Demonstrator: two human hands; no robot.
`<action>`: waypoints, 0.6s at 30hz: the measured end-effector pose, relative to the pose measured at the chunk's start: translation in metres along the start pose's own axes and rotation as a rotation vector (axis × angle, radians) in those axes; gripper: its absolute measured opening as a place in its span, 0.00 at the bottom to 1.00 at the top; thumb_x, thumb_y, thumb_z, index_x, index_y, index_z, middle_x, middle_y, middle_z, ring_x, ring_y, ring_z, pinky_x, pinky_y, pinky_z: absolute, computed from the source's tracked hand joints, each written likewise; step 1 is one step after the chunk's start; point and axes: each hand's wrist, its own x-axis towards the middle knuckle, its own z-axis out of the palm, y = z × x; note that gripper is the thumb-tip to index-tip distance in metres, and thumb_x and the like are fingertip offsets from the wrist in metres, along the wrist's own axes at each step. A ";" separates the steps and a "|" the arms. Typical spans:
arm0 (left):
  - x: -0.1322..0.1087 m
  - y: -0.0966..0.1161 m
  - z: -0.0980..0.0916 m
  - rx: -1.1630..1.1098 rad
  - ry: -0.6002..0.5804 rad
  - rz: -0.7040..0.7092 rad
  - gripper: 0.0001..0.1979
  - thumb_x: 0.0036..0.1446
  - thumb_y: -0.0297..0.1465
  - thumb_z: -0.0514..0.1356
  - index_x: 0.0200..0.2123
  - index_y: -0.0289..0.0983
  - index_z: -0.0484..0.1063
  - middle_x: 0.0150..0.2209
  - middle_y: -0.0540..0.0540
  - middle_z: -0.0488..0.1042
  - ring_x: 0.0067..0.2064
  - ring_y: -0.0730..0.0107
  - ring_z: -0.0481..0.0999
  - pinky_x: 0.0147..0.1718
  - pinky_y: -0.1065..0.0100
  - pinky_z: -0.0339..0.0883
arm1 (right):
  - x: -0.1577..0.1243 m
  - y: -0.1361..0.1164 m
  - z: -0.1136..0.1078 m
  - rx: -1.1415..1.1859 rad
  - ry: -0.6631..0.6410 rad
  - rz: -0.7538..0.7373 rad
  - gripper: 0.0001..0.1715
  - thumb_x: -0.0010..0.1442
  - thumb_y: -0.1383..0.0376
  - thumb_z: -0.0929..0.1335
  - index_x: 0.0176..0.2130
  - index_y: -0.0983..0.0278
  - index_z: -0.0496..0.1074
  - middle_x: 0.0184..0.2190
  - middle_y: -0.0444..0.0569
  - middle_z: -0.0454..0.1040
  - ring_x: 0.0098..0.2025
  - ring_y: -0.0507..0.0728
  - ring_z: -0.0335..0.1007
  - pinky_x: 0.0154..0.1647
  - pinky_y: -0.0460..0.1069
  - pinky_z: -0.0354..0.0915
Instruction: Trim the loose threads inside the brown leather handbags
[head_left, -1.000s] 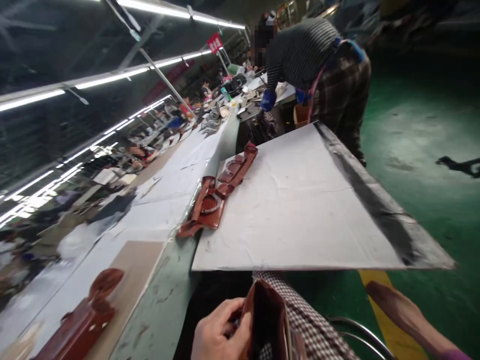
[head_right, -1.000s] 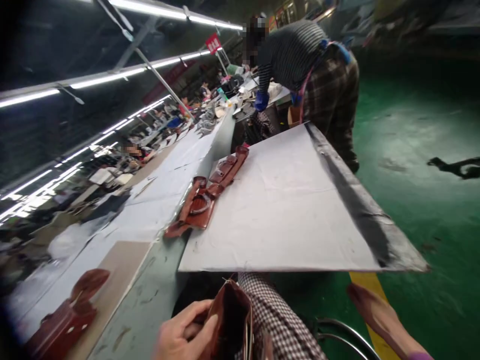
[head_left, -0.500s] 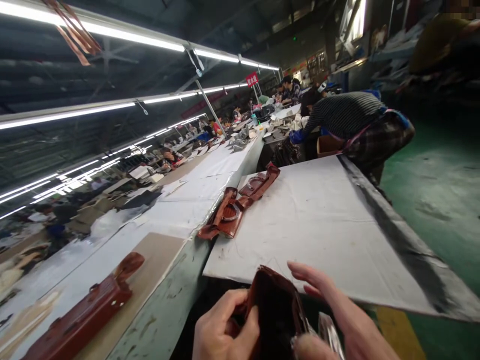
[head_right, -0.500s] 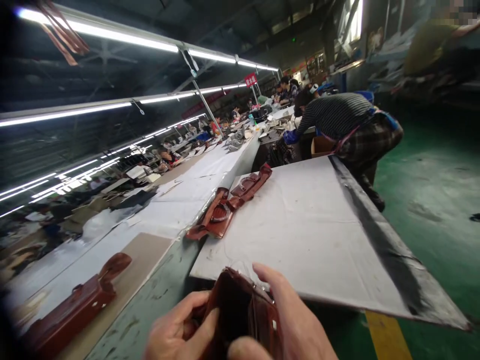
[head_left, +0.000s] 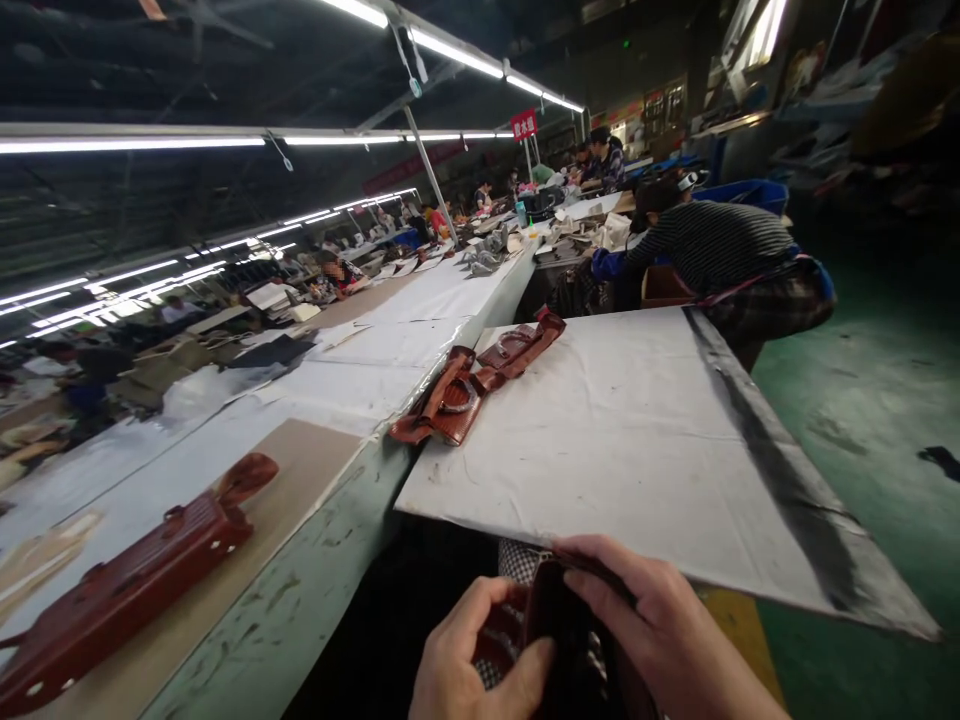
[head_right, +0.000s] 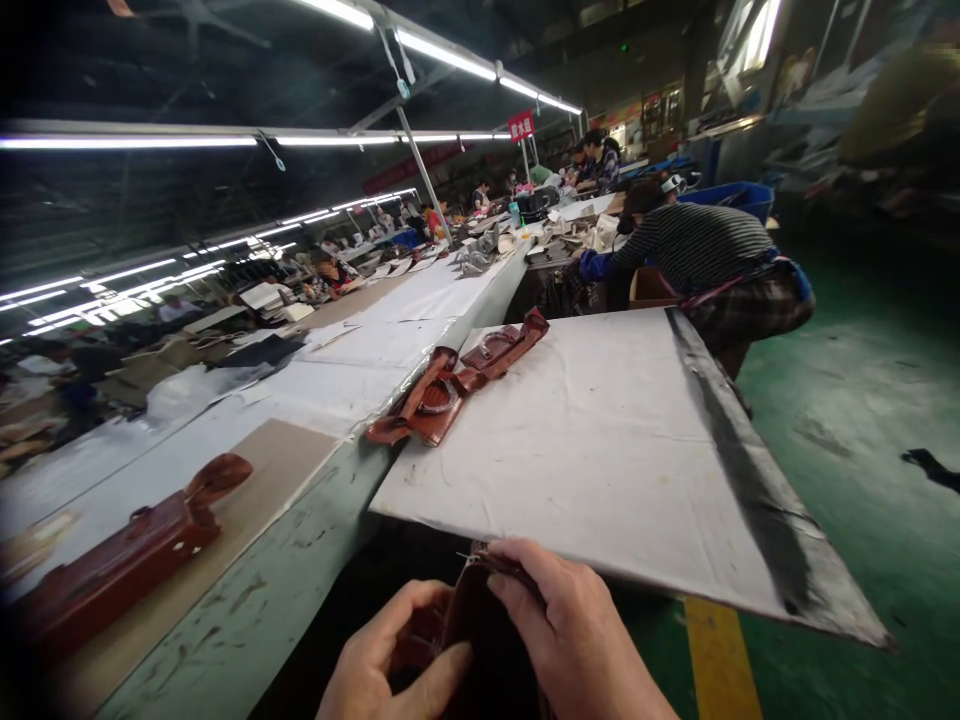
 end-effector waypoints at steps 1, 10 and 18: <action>0.002 0.001 -0.001 -0.016 0.014 0.009 0.14 0.51 0.37 0.64 0.40 0.38 0.75 0.35 0.46 0.80 0.35 0.64 0.79 0.30 0.73 0.73 | 0.003 0.000 0.001 0.023 -0.021 0.017 0.13 0.67 0.59 0.63 0.47 0.57 0.73 0.43 0.44 0.80 0.43 0.55 0.76 0.45 0.46 0.69; 0.014 0.011 -0.007 -0.173 -0.021 0.045 0.13 0.59 0.41 0.60 0.41 0.39 0.76 0.38 0.46 0.79 0.39 0.63 0.79 0.38 0.71 0.73 | 0.019 -0.007 0.000 0.068 -0.122 0.049 0.14 0.67 0.62 0.64 0.49 0.56 0.75 0.39 0.42 0.81 0.41 0.54 0.76 0.41 0.46 0.68; 0.009 0.007 -0.003 -0.071 0.067 0.029 0.10 0.58 0.39 0.60 0.35 0.39 0.76 0.31 0.49 0.79 0.31 0.67 0.77 0.29 0.74 0.71 | 0.018 -0.007 0.003 0.014 -0.141 0.017 0.14 0.67 0.64 0.64 0.49 0.57 0.75 0.38 0.42 0.81 0.38 0.53 0.77 0.39 0.45 0.67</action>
